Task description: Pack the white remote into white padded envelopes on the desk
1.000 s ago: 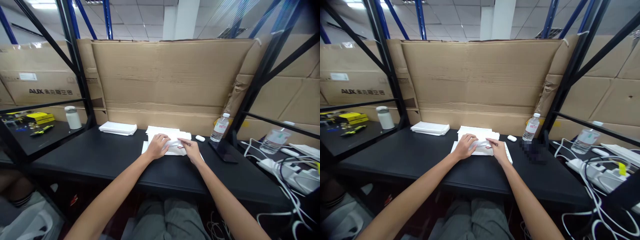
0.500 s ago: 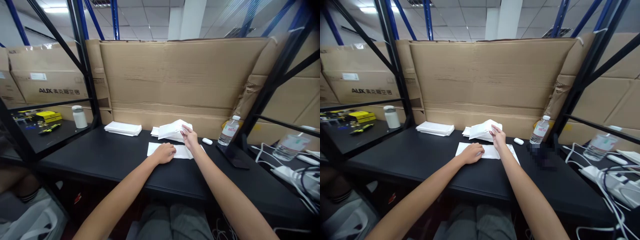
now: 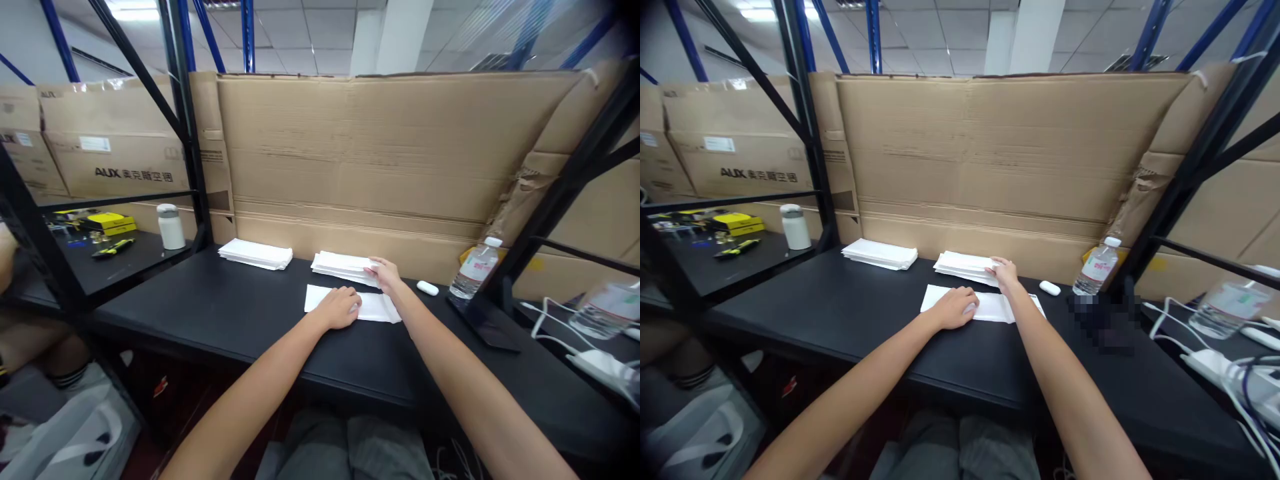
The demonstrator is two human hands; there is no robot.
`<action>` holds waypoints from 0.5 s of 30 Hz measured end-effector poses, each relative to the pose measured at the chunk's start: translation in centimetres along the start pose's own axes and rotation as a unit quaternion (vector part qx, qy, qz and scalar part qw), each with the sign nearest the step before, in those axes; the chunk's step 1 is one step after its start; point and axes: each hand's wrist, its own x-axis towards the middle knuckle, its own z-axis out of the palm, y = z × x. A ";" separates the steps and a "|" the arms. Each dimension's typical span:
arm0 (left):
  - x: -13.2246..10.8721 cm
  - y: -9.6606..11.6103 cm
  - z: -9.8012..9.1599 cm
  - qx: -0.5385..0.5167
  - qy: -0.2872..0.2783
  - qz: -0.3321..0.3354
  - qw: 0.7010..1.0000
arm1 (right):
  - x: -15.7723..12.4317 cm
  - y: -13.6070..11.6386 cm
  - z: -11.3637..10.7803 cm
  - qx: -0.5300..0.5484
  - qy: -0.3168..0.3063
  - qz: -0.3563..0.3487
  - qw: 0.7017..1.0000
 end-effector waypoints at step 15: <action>-0.3 -0.7 0.2 -0.019 -0.010 -0.037 0.999 | -2.3 -3.3 -4.6 -0.103 0.036 0.031 0.994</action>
